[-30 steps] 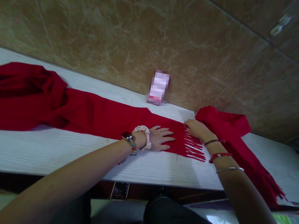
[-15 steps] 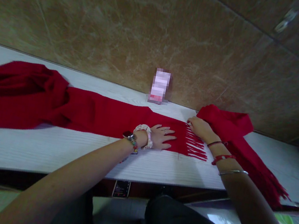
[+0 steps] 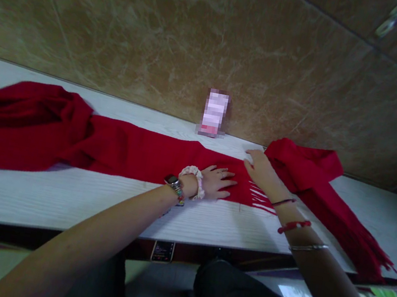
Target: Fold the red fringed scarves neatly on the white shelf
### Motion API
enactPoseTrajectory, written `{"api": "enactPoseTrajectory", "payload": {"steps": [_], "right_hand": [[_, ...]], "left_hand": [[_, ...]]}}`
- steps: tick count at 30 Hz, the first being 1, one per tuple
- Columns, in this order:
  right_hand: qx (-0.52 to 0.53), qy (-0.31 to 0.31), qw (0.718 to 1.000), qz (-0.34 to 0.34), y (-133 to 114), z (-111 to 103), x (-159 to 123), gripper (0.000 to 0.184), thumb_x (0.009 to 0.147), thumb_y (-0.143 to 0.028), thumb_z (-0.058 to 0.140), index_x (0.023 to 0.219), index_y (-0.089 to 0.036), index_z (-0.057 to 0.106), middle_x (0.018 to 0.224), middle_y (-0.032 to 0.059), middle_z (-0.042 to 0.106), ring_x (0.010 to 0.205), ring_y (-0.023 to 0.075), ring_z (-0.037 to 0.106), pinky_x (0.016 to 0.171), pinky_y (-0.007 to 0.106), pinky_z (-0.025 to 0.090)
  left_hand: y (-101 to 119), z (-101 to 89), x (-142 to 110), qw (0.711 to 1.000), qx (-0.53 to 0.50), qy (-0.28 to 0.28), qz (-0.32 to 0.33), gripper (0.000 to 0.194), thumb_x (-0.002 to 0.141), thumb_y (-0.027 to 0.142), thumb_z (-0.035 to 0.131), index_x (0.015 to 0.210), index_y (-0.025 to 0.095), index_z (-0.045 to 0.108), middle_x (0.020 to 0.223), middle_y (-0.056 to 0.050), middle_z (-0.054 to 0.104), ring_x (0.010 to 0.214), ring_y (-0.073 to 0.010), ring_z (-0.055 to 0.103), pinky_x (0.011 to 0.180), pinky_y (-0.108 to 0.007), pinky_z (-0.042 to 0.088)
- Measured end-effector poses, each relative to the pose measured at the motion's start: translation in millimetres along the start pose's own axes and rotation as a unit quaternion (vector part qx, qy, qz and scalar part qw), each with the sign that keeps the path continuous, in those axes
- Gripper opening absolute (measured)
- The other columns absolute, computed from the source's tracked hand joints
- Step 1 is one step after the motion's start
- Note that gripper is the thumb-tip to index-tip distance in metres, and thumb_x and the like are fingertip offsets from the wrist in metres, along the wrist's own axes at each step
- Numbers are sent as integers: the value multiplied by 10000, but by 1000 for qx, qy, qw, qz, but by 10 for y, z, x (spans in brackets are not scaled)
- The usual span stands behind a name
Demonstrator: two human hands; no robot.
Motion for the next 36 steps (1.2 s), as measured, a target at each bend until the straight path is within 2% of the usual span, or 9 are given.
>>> {"api": "enactPoseTrajectory", "payload": {"steps": [5, 8, 10, 13, 21, 23, 26, 30, 36], "right_hand": [[66, -40, 997, -3, -251, 373, -84, 450, 911, -291, 258, 1317, -140, 381, 1381, 142, 380, 1266, 245, 333, 983, 491, 316], [70, -70, 995, -3, -162, 494, -132, 469, 921, -319, 217, 1342, -156, 347, 1412, 131, 329, 1287, 251, 297, 985, 537, 290], [69, -78, 995, -11, -84, 505, -147, 479, 922, -322, 209, 1351, -147, 330, 1424, 128, 306, 1298, 244, 277, 997, 528, 279], [64, -84, 994, -27, -17, 508, -153, 479, 920, -324, 215, 1358, -159, 317, 1432, 115, 294, 1308, 229, 257, 1009, 506, 274], [79, -54, 995, -24, 16, 508, -138, 483, 905, -315, 263, 1339, -121, 348, 1403, 154, 337, 1288, 258, 296, 1001, 519, 279], [98, -14, 994, -42, -32, 396, -142, 478, 897, -319, 304, 1329, -124, 367, 1409, 157, 326, 1302, 257, 266, 1024, 514, 240], [172, 19, 978, -116, -230, 217, -189, 486, 893, -339, 333, 1339, -149, 359, 1444, 120, 265, 1331, 210, 194, 1059, 438, 215], [234, -65, 943, -228, -552, 230, -310, 498, 889, -394, 354, 1353, -213, 341, 1430, 75, 311, 1320, 183, 230, 1065, 424, 215], [253, -69, 932, -249, -585, 271, -365, 498, 883, -394, 379, 1350, -225, 337, 1400, 74, 368, 1305, 184, 263, 1064, 454, 196]], "left_hand": [[-288, -209, -19, 997, -7, -3, -82, 385, 901, 313, 332, 1198, 134, 500, 1269, -115, 497, 1159, -200, 466, 967, -336, 374], [-711, -330, -197, 972, 31, 29, -233, 422, 903, 353, 312, 1256, 167, 449, 1359, -111, 398, 1242, -253, 367, 988, -439, 334], [-941, -289, -383, 952, 38, -7, -303, 490, 900, 446, 287, 1322, 214, 376, 1426, -91, 289, 1300, -305, 250, 985, -546, 276], [-1129, -208, -679, 944, 41, -53, -324, 518, 897, 501, 231, 1364, 287, 301, 1456, -39, 223, 1320, -319, 187, 984, -597, 216], [-1401, -323, -1317, 917, 79, -54, -386, 512, 901, 462, 213, 1372, 274, 287, 1453, -47, 230, 1323, -303, 192, 991, -573, 241], [-1330, -415, -1275, 931, 97, -17, -351, 485, 897, 426, 272, 1335, 239, 362, 1441, -72, 258, 1316, -301, 211, 995, -548, 262], [-999, -553, -1080, 976, 82, 59, -192, 429, 892, 374, 326, 1253, 189, 464, 1383, -91, 352, 1275, -237, 307, 1021, -414, 302], [-469, -495, -873, 1000, 3, 15, 24, 408, 870, 408, 400, 1167, 164, 535, 1190, -91, 534, 1074, -179, 502, 936, -308, 400], [-344, -360, -767, 997, 1, 3, 75, 324, 852, 332, 431, 1088, 174, 588, 1057, -89, 584, 971, -186, 531, 873, -324, 432]]}}
Point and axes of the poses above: each hand's wrist, its own x-axis towards the middle knuckle, its own z-axis out of the palm, y = z × x, the point moved 6 cm from there along x, towards the middle knuckle
